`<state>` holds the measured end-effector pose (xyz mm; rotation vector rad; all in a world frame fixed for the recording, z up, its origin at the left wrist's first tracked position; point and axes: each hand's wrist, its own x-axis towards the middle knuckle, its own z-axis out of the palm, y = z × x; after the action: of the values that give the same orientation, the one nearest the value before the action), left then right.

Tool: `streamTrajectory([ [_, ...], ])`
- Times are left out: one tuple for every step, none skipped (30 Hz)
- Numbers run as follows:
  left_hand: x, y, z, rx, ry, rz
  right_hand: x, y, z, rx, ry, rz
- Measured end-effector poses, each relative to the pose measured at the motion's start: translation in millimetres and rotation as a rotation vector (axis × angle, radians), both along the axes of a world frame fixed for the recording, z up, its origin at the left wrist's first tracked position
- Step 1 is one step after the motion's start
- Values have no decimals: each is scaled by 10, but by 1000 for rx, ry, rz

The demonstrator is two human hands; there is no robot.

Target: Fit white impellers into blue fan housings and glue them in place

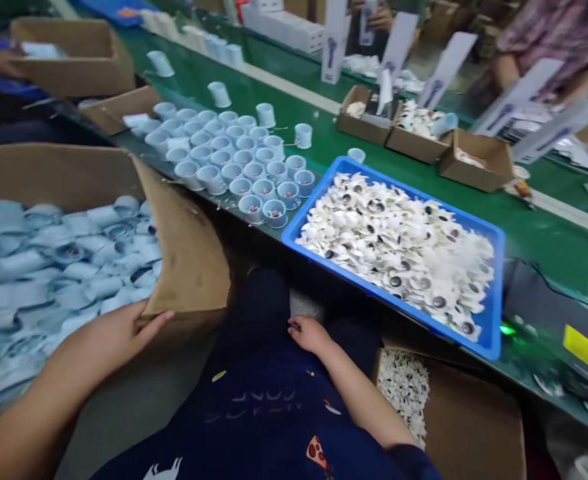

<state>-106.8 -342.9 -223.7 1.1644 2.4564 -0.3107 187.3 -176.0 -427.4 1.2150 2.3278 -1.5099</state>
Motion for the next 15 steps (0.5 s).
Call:
streamTrajectory([
  [28, 12, -32, -14, 13, 26, -76, -6, -18, -12, 6, 47],
  [36, 10, -65, -17, 37, 57, -131, -11, -26, -21, 11, 86],
  [30, -4, -97, -8, 61, 86, -163, -10, -27, -27, 11, 118],
  [16, -26, -130, 8, 72, 108, -175, 0, -21, -28, 5, 140],
  [0, -51, -160, 23, 78, 127, -170, 22, -10, -25, -6, 155],
  [-14, -75, -185, 38, 82, 140, -151, 53, 3, -18, -19, 165],
  [-22, -96, -205, 57, 82, 144, -120, 90, 16, -9, -33, 170],
  [-24, -112, -219, 75, 81, 145, -81, 129, 28, 1, -47, 172],
  [-21, -121, -227, 91, 80, 144, -36, 165, 37, 11, -61, 171],
  [-13, -125, -230, 107, 78, 142, 12, 195, 40, 19, -75, 170],
  [-2, -125, -230, 123, 79, 140, 59, 214, 35, 26, -89, 167],
  [11, -126, -230, 138, 84, 140, 101, 220, 22, 32, -103, 163],
  [28, -130, -233, 151, 96, 145, 138, 210, 2, 37, -116, 159],
  [48, -143, -241, 174, 117, 145, 165, 184, -24, 41, -128, 156],
  [75, -168, -252, 212, 146, 126, 181, 142, -50, 43, -138, 155],
])
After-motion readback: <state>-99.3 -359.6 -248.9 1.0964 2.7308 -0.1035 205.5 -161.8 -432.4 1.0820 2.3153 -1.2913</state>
